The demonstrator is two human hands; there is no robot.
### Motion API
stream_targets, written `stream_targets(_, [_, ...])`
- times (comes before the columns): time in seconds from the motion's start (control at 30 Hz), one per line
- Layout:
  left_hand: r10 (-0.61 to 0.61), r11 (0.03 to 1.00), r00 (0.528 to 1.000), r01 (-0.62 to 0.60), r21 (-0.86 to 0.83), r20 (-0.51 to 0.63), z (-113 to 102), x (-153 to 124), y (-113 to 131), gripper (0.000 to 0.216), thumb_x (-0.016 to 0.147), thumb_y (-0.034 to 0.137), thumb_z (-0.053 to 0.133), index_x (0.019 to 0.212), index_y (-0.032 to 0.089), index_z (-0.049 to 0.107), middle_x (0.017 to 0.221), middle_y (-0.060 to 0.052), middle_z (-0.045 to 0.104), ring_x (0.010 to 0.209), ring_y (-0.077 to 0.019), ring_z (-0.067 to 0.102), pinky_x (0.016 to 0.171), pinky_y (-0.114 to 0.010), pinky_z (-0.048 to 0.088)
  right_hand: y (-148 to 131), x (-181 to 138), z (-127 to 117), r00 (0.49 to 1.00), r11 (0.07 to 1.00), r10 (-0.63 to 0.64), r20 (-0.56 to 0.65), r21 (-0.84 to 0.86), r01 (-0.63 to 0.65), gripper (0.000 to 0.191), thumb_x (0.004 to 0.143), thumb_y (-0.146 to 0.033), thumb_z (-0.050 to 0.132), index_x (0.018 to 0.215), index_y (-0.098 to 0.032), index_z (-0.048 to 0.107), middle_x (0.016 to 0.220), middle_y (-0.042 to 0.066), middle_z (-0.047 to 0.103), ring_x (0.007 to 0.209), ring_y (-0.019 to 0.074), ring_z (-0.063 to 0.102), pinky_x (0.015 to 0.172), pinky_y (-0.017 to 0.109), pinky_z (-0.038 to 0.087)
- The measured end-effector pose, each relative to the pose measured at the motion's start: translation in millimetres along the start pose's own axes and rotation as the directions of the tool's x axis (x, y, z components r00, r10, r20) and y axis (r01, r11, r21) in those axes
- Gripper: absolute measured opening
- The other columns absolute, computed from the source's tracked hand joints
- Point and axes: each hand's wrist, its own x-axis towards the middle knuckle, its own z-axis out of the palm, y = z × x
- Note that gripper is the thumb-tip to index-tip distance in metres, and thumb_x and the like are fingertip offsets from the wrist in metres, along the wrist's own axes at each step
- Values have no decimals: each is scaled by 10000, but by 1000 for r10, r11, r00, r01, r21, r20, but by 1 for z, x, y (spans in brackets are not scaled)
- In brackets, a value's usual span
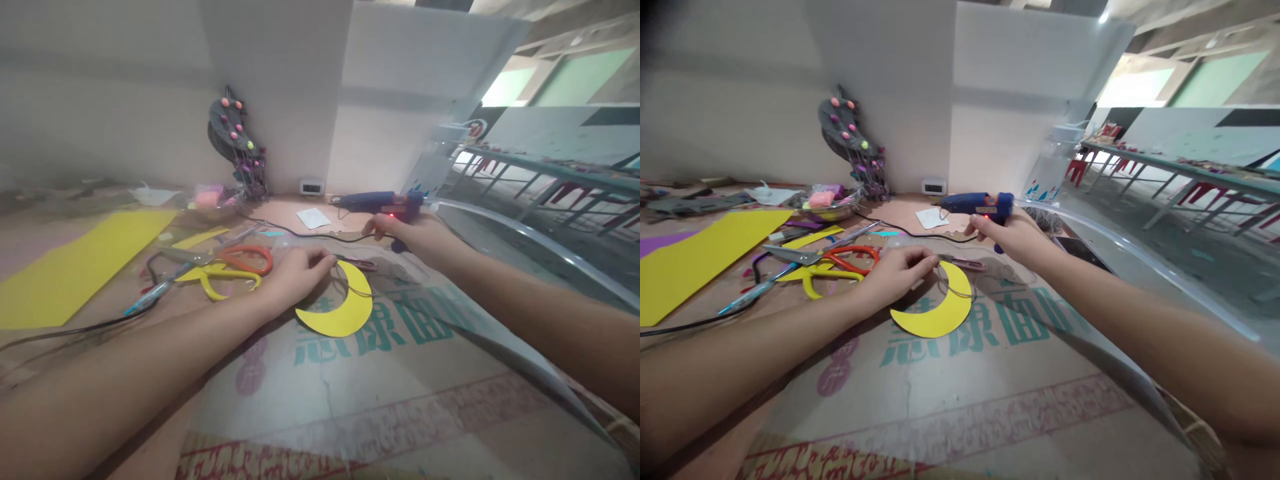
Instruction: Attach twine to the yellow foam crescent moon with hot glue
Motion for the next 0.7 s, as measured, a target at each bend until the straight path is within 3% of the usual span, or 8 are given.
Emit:
stream_targets(0.1, [-10, 1000, 1000, 10, -9, 3, 0, 0, 1, 339, 906, 446, 457, 821, 186, 656, 804, -16, 699, 727, -181, 595, 627, -262, 407, 8, 37, 11, 1000, 999, -8, 5, -52, 8, 353, 802, -471, 654, 981, -174, 724, 904, 75, 732, 771, 188, 641, 600, 263, 477])
stream_targets(0.23, [-15, 1000, 1000, 15, -21, 18, 1, 0, -1, 353, 906, 467, 451, 807, 188, 642, 752, -12, 683, 696, -176, 596, 597, -255, 408, 36, 85, 37, 995, 992, 93, -23, -87, -95, 329, 776, -379, 704, 994, -133, 705, 882, 76, 722, 773, 190, 631, 645, 280, 487])
stream_targets(0.33, [-3, 1000, 1000, 4, -28, 13, 2, 0, -2, 347, 909, 452, 445, 789, 187, 634, 739, -9, 673, 704, -173, 598, 596, -250, 413, 51, 102, 58, 994, 991, 108, -20, -76, -109, 297, 770, -352, 718, 976, -141, 688, 823, 70, 718, 796, 204, 641, 674, 285, 497])
stream_targets(0.5, [-27, 999, 999, 28, -21, 19, 2, -1, 0, 349, 905, 462, 454, 787, 186, 631, 713, -4, 660, 649, -157, 577, 555, -241, 396, 60, 109, 68, 995, 992, 100, -21, -80, -101, 293, 768, -356, 724, 970, -150, 669, 829, 88, 721, 841, 239, 647, 729, 317, 506])
stream_targets(0.7, [-82, 994, 996, 85, -73, 40, 5, 0, -5, 385, 900, 521, 447, 829, 194, 635, 694, -2, 675, 537, -138, 554, 480, -238, 366, 56, 77, 36, 994, 989, 49, -101, -135, -62, 306, 839, -352, 620, 1058, -138, 627, 1061, 121, 694, 961, 231, 619, 850, 344, 474])
